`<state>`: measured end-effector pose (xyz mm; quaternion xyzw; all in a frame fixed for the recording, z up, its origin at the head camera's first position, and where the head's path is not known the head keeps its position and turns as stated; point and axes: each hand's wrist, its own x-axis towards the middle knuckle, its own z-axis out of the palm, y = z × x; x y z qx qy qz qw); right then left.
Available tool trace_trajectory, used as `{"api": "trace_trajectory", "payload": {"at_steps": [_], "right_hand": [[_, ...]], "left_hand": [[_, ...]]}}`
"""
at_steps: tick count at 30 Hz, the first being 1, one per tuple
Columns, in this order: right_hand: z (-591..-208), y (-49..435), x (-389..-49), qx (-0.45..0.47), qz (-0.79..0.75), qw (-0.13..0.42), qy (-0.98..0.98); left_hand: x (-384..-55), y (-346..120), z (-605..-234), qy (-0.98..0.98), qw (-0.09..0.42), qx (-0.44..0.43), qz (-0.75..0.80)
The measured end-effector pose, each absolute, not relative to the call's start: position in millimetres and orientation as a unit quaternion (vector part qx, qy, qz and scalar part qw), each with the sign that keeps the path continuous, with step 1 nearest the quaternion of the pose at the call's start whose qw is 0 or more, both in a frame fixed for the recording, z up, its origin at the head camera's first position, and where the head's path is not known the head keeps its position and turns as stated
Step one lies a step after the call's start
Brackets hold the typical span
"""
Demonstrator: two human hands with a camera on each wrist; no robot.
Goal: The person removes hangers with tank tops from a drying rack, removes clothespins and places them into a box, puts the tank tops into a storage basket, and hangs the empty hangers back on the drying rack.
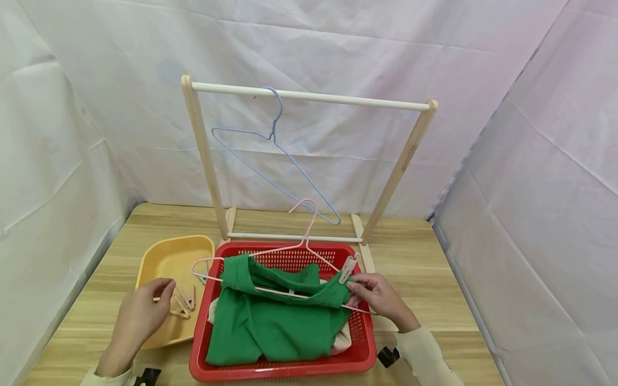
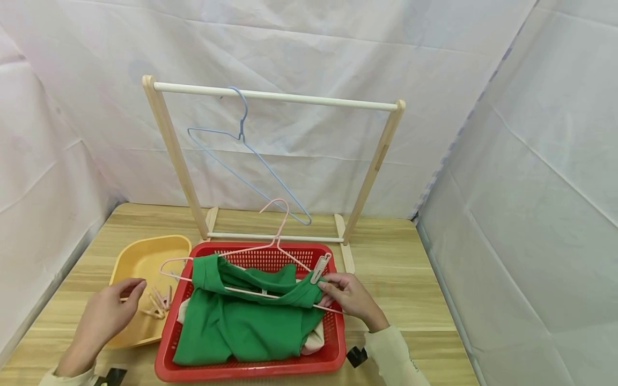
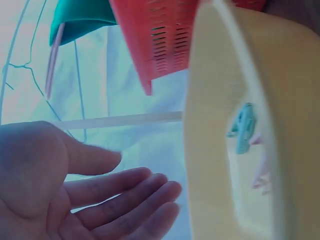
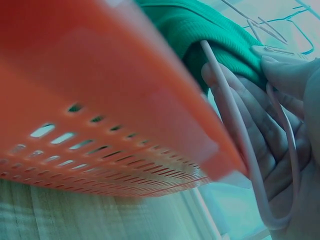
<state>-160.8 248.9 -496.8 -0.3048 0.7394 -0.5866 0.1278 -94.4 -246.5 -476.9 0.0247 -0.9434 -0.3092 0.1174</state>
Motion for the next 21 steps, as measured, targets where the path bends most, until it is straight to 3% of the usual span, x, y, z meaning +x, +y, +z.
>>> {"api": "trace_trajectory", "payload": {"at_steps": [4, 11, 21], "right_hand": [[-496.7, 249.5, -161.0, -0.306, -0.584, 0.129, 0.741], [-498.2, 250.4, -162.0, -0.309, -0.583, 0.133, 0.739], [-499.4, 251.0, -163.8, -0.326, -0.582, 0.136, 0.732]], "left_hand": [[-93.4, -239.9, -469.3, -0.933, 0.182, 0.027, -0.31], [-94.4, -228.3, -457.9, -0.91, 0.25, -0.007, -0.329], [-96.3, -214.3, -453.4, -0.897, 0.226, -0.052, -0.376]]}}
